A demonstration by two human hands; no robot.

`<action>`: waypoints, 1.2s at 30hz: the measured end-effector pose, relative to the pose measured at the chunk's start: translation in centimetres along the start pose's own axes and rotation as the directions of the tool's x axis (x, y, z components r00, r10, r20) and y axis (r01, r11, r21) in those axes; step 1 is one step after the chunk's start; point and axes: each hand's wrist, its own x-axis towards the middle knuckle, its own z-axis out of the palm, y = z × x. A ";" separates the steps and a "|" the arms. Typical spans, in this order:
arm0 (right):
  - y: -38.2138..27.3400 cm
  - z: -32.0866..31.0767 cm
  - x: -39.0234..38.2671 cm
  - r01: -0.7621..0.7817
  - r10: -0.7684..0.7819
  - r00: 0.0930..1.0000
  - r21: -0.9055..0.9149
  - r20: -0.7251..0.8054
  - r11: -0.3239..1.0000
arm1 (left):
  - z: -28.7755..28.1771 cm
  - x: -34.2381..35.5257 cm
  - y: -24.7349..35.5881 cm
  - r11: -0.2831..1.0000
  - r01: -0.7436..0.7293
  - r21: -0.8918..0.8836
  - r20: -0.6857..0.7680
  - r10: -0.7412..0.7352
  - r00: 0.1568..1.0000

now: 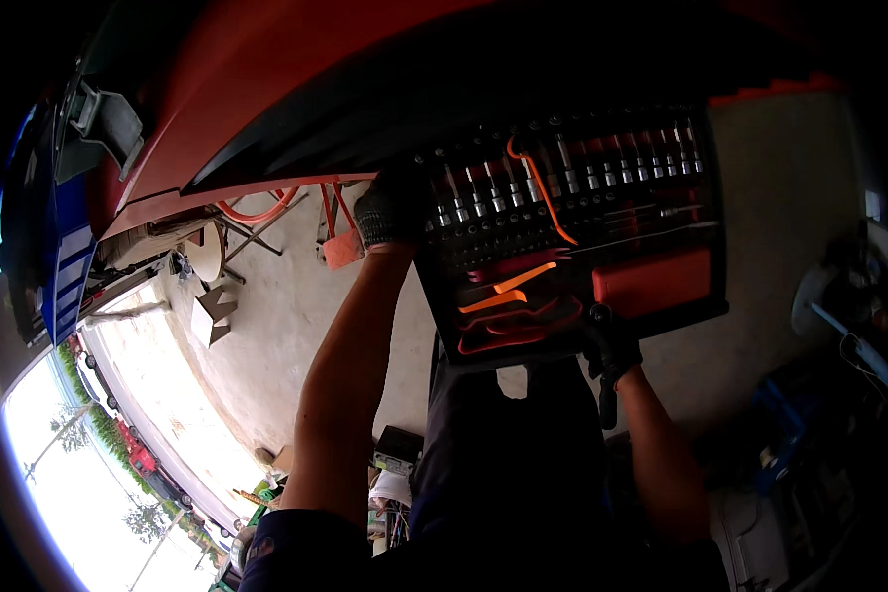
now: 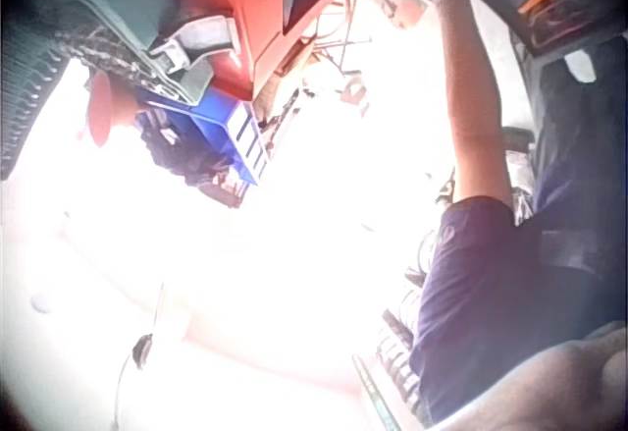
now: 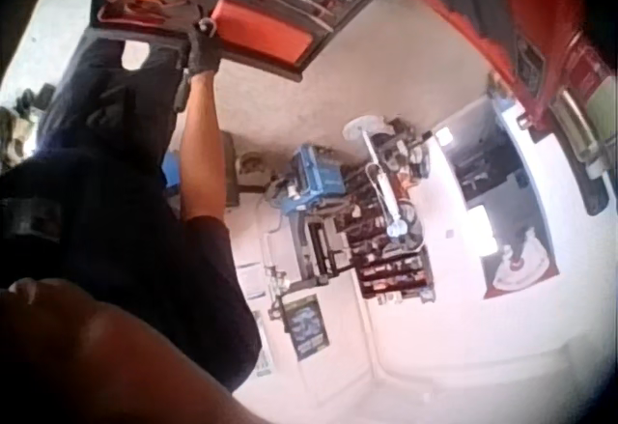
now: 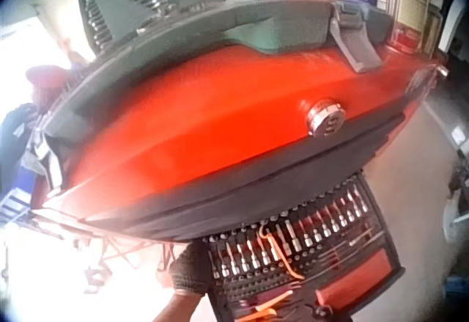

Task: The person removes components from an engine block by hand and using a tool, then retrieves a different tool from a drawer and uses it to continue working on the engine.

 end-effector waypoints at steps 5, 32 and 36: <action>-1.4 0.6 -1.2 -0.154 0.156 0.987 0.054 -0.048 0.987 | -3.6 -5.4 -0.6 0.979 0.157 -0.133 0.291 -0.113 0.950; -1.6 3.2 -1.6 -0.117 0.148 0.941 0.115 -0.305 0.986 | -0.8 -31.4 -3.2 0.528 0.135 -0.839 0.404 0.436 0.804; -3.1 8.9 -6.3 -0.010 0.013 0.923 0.011 -0.385 1.000 | -1.1 -38.0 -9.1 0.423 -0.051 -0.905 0.134 0.398 0.908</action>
